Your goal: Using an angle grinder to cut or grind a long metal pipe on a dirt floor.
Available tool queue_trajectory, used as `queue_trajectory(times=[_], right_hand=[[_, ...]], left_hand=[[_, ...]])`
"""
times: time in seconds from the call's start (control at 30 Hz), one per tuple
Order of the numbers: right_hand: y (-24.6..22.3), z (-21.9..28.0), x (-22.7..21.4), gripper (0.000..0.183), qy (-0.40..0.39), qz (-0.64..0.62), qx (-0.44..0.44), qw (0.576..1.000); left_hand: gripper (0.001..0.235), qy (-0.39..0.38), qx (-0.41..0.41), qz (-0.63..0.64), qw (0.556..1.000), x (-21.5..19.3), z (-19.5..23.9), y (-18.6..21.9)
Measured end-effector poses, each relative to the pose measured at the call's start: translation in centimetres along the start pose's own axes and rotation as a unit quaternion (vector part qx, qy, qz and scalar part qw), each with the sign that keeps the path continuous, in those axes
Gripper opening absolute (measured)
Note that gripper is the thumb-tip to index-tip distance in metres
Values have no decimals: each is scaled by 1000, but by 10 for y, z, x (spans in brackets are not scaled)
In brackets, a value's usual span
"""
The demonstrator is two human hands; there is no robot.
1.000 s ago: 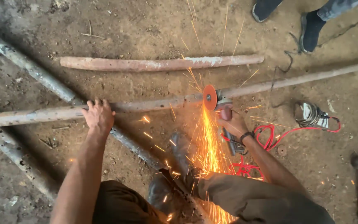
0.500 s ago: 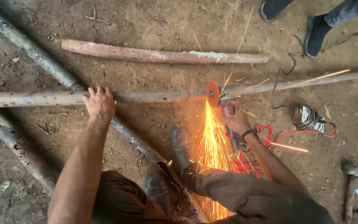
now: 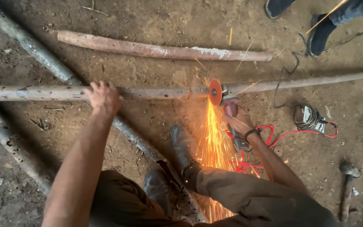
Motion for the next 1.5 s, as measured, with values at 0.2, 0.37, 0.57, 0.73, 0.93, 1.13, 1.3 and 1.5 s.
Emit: queue_trajectory(times=[0.2,0.37,0.57,0.73,0.93,1.13,1.3,1.5], right_hand=[[-4,10,0,53,1,-32,-49,998],[1,13,6,51,6,-1,-43,999],[-4,7,2,51,-24,-13,9,1000],[-9,13,-2,52,-26,-9,20,999],[1,5,2,56,-32,-1,19,999],[11,0,5,60,-10,28,-2,1000],[-9,17,4,54,-33,-5,-54,998],[-16,17,4,52,-48,-80,26,995]], left_hand=[[77,-25,151,10,988,-24,-9,99],[75,75,157,218,960,6,-19,132],[70,165,136,286,934,13,-12,130],[66,171,138,289,932,12,-12,133],[67,196,142,293,925,10,-6,130],[65,202,141,286,926,13,-13,132],[63,173,140,292,930,7,-4,130],[74,186,141,261,936,18,-31,137]])
Point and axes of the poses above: each hand's wrist, its own z-axis away from the middle knuckle, its own x-axis out of the palm, y = z × x, the point moved 3 cm from there along -z, towards the middle knuckle, and after that the axes turned 9 degrees about -y, right-handed, at the moved point
